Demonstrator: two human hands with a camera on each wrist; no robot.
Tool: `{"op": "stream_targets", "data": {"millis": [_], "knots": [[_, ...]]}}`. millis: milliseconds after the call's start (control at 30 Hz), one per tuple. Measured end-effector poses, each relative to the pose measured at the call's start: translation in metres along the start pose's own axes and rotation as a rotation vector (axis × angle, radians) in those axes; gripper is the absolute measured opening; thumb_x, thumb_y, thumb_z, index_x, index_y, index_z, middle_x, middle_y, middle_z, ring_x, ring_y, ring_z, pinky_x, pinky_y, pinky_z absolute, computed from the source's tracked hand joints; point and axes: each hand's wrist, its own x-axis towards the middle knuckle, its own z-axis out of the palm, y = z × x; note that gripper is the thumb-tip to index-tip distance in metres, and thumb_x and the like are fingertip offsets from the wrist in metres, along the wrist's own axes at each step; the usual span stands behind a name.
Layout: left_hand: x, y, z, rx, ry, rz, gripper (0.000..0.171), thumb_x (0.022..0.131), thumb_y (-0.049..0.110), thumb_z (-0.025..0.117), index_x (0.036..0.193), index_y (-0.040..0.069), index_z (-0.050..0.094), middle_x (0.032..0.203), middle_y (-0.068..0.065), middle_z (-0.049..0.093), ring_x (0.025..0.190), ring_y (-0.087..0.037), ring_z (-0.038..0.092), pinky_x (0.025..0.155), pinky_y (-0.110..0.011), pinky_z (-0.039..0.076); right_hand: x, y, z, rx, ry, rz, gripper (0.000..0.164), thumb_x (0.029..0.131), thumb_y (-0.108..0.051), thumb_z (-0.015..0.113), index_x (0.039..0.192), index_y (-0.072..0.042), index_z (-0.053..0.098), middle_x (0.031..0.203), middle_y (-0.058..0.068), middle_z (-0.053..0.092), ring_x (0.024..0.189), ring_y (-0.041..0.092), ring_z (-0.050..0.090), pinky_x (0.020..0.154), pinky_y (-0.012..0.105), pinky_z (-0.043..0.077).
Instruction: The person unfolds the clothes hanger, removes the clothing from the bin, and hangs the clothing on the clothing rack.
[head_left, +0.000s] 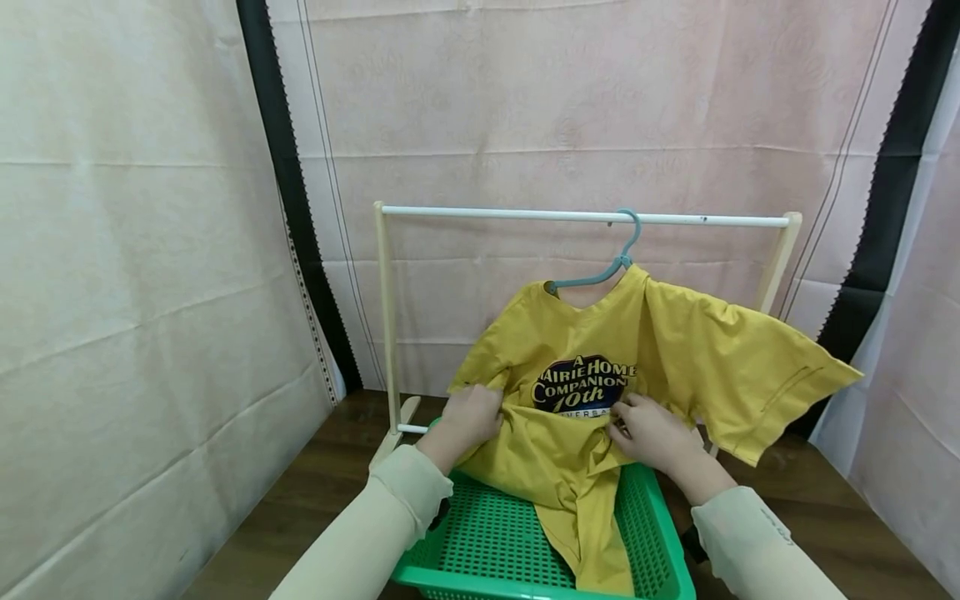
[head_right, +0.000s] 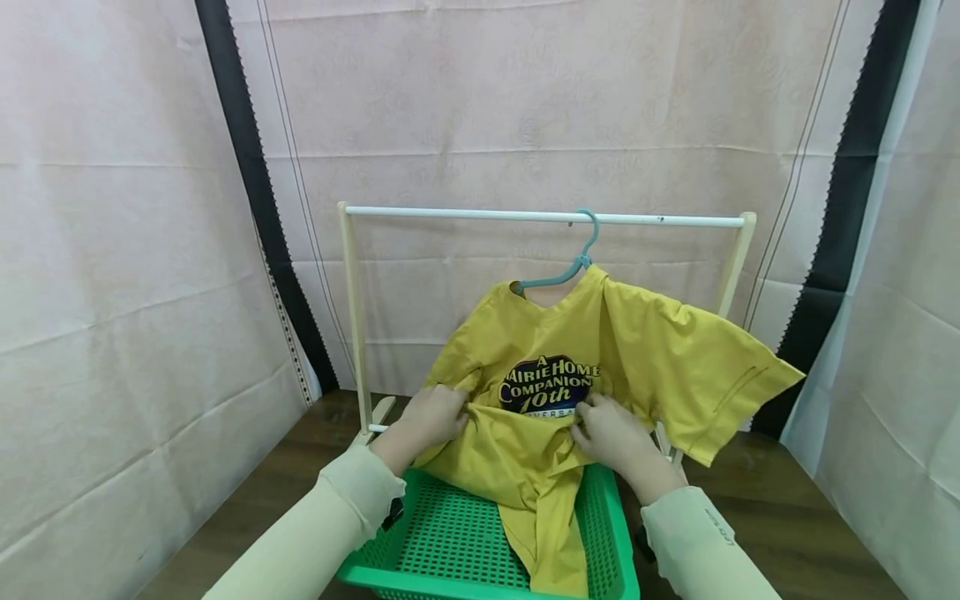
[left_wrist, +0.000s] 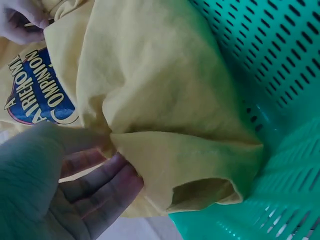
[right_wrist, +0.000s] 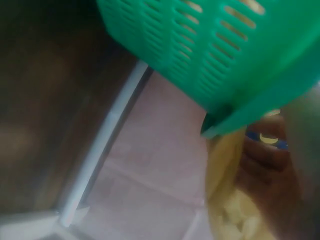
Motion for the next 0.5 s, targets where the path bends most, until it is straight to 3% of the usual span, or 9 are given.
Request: {"op": "stream_targets", "data": {"millis": [133, 200, 367, 500], "knots": [[-0.002, 0.002, 0.002, -0.016, -0.022, 0.021, 0.034, 0.099, 0.048, 0.061, 0.081, 0.019, 0.059, 0.07, 0.0, 0.056, 0.059, -0.015, 0.055, 0.054, -0.035, 0.047, -0.002, -0.005, 0.003, 0.004, -0.108, 0.021, 0.056, 0.093, -0.047, 0.071, 0.118, 0.003, 0.068, 0.107, 0.017, 0.066, 0.086, 0.028, 0.067, 0.074, 0.044, 0.056], [-0.003, 0.003, 0.005, -0.007, -0.052, 0.033, 0.038, 0.095, 0.054, 0.065, 0.08, 0.019, 0.061, 0.073, 0.0, 0.059, 0.061, -0.014, 0.055, 0.054, -0.034, 0.048, -0.003, -0.008, 0.005, -0.015, -0.145, 0.043, 0.063, 0.09, -0.051, 0.073, 0.122, 0.003, 0.067, 0.11, 0.018, 0.066, 0.087, 0.029, 0.067, 0.073, 0.045, 0.056], [-0.003, 0.009, 0.01, 0.069, -0.125, 0.032, 0.036, 0.09, 0.053, 0.072, 0.101, 0.019, 0.07, 0.097, -0.001, 0.067, 0.078, -0.017, 0.063, 0.063, -0.036, 0.054, -0.001, -0.011, 0.008, -0.054, -0.161, 0.069, 0.044, 0.085, -0.038, 0.081, 0.111, -0.004, 0.07, 0.09, 0.007, 0.064, 0.075, 0.023, 0.063, 0.062, 0.039, 0.053], [0.0, 0.01, 0.01, 0.083, -0.137, -0.001, 0.02, 0.094, 0.039, 0.072, 0.1, 0.02, 0.073, 0.099, -0.001, 0.069, 0.078, -0.019, 0.064, 0.064, -0.038, 0.054, 0.0, -0.01, 0.009, -0.049, -0.142, 0.057, 0.026, 0.086, -0.028, 0.082, 0.1, -0.009, 0.07, 0.084, 0.001, 0.063, 0.072, 0.019, 0.062, 0.057, 0.034, 0.05]]}}
